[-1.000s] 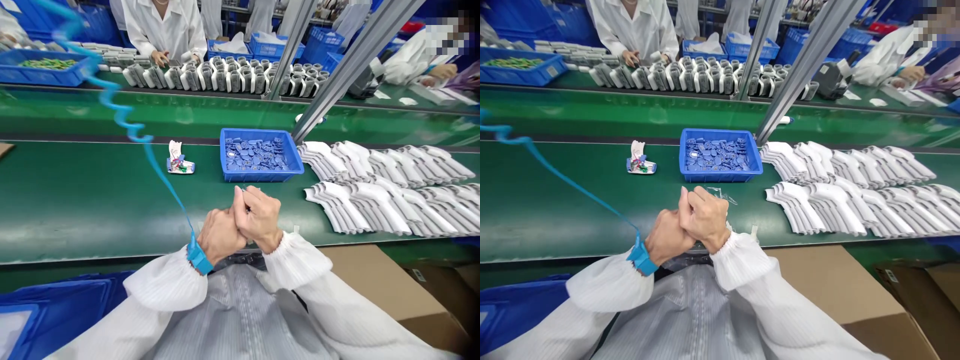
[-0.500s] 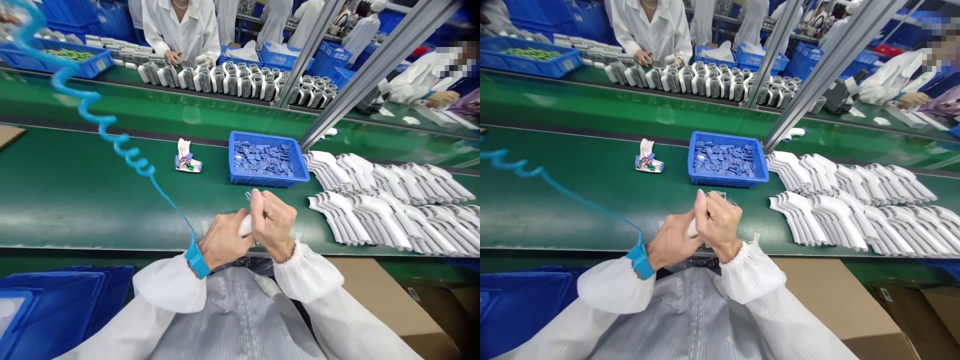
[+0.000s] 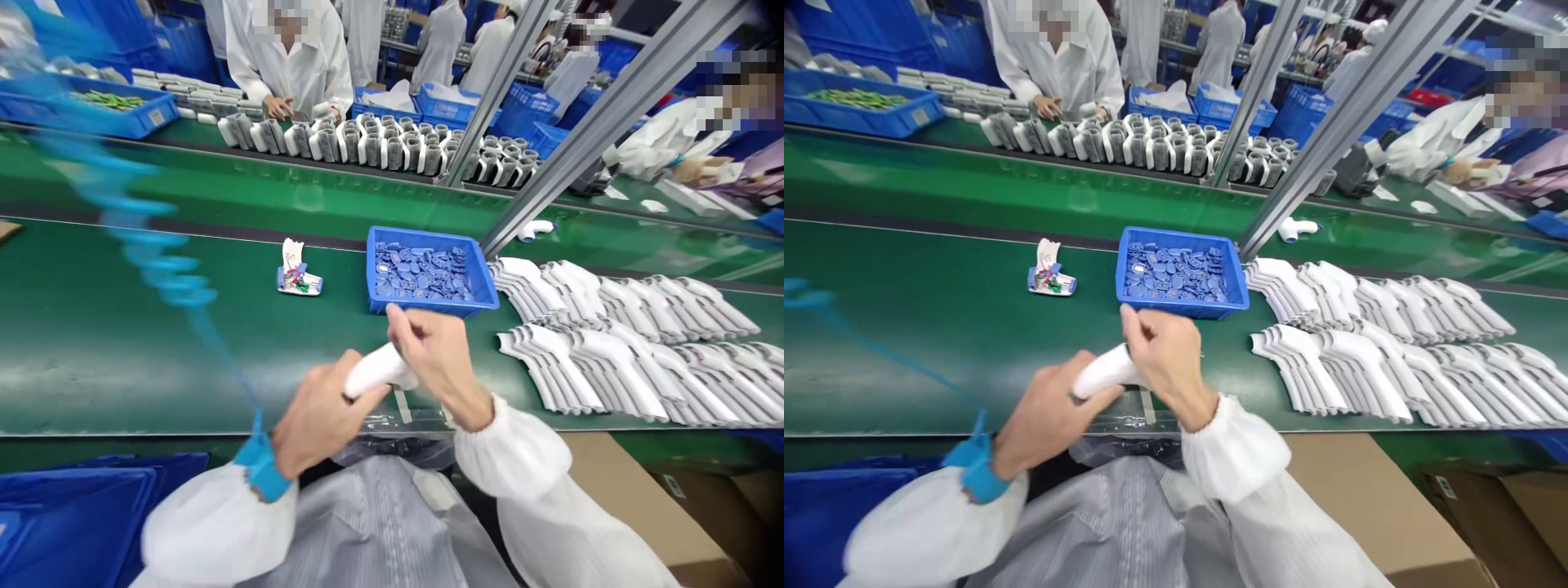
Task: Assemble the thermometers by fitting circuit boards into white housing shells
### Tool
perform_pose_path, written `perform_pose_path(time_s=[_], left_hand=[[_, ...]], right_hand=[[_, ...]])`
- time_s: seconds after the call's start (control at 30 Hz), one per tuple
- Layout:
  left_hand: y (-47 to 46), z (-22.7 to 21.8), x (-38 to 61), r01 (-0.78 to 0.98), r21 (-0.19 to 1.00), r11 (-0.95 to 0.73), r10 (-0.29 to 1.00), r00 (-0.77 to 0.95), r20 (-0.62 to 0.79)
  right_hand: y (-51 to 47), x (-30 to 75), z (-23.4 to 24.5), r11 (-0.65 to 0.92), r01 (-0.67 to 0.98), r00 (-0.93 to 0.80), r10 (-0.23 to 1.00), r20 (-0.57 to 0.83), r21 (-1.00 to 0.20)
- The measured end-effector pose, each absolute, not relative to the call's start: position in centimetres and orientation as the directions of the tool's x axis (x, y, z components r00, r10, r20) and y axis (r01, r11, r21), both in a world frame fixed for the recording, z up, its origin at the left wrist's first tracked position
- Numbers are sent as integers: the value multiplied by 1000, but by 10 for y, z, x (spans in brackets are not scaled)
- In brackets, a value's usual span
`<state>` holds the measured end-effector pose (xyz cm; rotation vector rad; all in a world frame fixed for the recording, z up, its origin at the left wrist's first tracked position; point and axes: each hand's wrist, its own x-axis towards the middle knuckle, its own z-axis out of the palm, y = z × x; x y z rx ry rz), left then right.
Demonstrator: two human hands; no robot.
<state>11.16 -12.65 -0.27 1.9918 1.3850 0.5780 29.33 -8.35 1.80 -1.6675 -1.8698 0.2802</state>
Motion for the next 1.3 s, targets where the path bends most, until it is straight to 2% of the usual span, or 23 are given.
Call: perform_pose_path(time_s=[0.1, 0.17, 0.23, 0.3, 0.33, 0.4, 0.5, 0.53, 0.6, 0.7, 0.77, 0.87, 0.93, 1.0, 1.1, 1.3], left_hand=[[-114, 15, 66, 750, 638, -176, 966, 257, -36], [-105, 19, 47, 842, 496, -211, 974, 223, 35], [-97, 17, 46, 906, 281, -316, 948, 294, 119], [-89, 13, 59, 904, 70, -421, 905, 414, 95], [-86, 11, 67, 890, 2, -456, 889, 456, 50], [-82, 10, 81, 877, -44, -478, 878, 478, -27], [-82, 14, 88, 908, 46, -417, 907, 419, -45], [-82, 16, 86, 919, 120, -376, 923, 384, -43], [-82, 19, 82, 896, 354, -267, 952, 302, -45], [-82, 19, 83, 638, 767, -71, 975, 207, -83], [-81, 17, 92, 377, 925, 49, 971, 197, -132], [-82, 15, 109, 57, 976, 210, 946, 238, -218], [-84, 14, 118, -60, 959, 277, 927, 280, -250], [-86, 14, 121, -101, 949, 299, 915, 313, -255], [-89, 13, 119, -34, 968, 248, 918, 328, -223], [-92, 19, 114, 320, 947, -14, 939, 330, -97]], right_hand=[[-34, 319, 29, 213, 882, -120, 964, 236, -421], [4, 329, 25, 242, 897, -180, 964, 195, -369], [38, 328, 14, 271, 902, -237, 961, 141, -336], [62, 320, 2, 293, 907, -281, 956, 81, -302], [71, 315, -3, 297, 911, -294, 954, 54, -287], [80, 305, -8, 295, 918, -303, 953, 13, -265], [80, 300, -3, 291, 918, -300, 954, 8, -271], [76, 301, 2, 293, 912, -299, 954, 24, -286], [61, 305, 15, 306, 892, -295, 952, 83, -333], [25, 307, 32, 325, 846, -260, 943, 207, -423], [-4, 302, 36, 314, 749, -179, 944, 278, -583], [-44, 290, 31, 274, 429, -7, 954, 300, -861], [-63, 284, 26, 268, 325, 44, 954, 298, -907], [-74, 282, 24, 281, 336, 36, 950, 311, -899], [-82, 286, 25, 287, 366, 0, 951, 308, -885], [-85, 300, 30, 345, 418, -128, 938, 322, -840]])
